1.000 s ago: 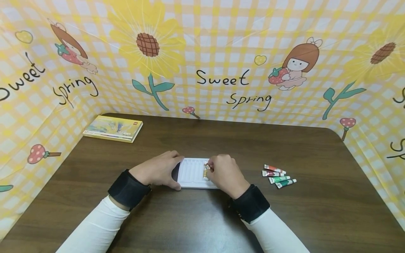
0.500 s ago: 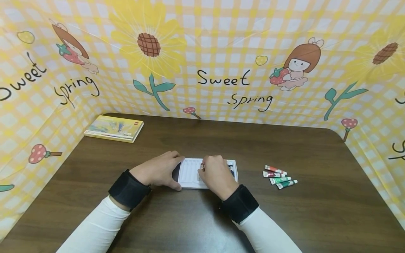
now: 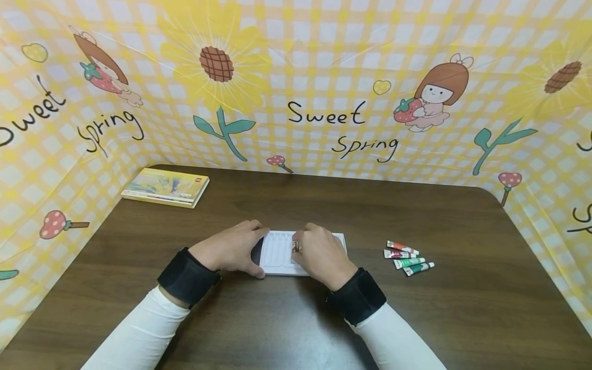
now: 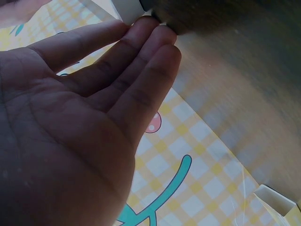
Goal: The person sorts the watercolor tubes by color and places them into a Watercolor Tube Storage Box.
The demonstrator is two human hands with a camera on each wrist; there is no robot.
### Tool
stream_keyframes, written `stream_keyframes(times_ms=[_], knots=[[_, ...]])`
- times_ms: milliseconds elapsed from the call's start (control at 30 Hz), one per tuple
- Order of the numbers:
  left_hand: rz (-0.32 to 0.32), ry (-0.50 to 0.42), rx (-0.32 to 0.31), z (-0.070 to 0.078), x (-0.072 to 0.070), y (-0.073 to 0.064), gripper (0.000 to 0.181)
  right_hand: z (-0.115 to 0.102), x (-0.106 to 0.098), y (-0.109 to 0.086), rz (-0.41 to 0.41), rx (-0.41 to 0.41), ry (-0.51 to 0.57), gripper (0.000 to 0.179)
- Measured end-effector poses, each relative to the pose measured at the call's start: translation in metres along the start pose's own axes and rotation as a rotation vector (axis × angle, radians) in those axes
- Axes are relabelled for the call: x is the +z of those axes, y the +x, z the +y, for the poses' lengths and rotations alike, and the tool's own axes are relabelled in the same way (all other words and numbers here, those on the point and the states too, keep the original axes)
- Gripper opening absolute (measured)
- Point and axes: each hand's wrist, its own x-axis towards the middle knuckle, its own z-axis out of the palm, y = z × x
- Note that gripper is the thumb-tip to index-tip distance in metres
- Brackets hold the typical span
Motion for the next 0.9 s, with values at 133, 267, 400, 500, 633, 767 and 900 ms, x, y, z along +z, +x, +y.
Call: stream_keyframes(times_ms=[133, 267, 400, 500, 633, 767, 900], knots=[[0.000, -0.001, 0.004, 0.0004, 0.0005, 0.0002, 0.095, 0.0012, 0.0001, -0.0004, -0.033, -0.012, -0.034, 0.022], [0.003, 0.000, 0.002, 0.0005, 0.0002, 0.0001, 0.096, 0.0007, 0.0006, 0.0006, -0.053, 0.003, -0.045, 0.024], [0.007, 0.005, 0.005, 0.0002, 0.0002, -0.0001, 0.095, 0.0000, 0.0011, 0.0012, -0.061, 0.008, -0.057, 0.022], [0.010, 0.010, 0.011, -0.0001, 0.0000, -0.0003, 0.095, -0.0004, 0.0012, 0.0015, -0.067, 0.008, -0.066, 0.023], [0.013, 0.012, 0.018, -0.0004, -0.0004, -0.0003, 0.095, -0.0015, 0.0013, 0.0015, -0.079, 0.010, -0.083, 0.023], [0.014, 0.011, 0.017, -0.0005, -0.0001, -0.0003, 0.095, -0.0021, 0.0023, 0.0016, -0.087, 0.011, -0.103, 0.021], [0.015, 0.014, 0.017, -0.0001, 0.0003, -0.0010, 0.095, -0.0016, 0.0031, 0.0012, -0.097, 0.007, -0.101, 0.021]])
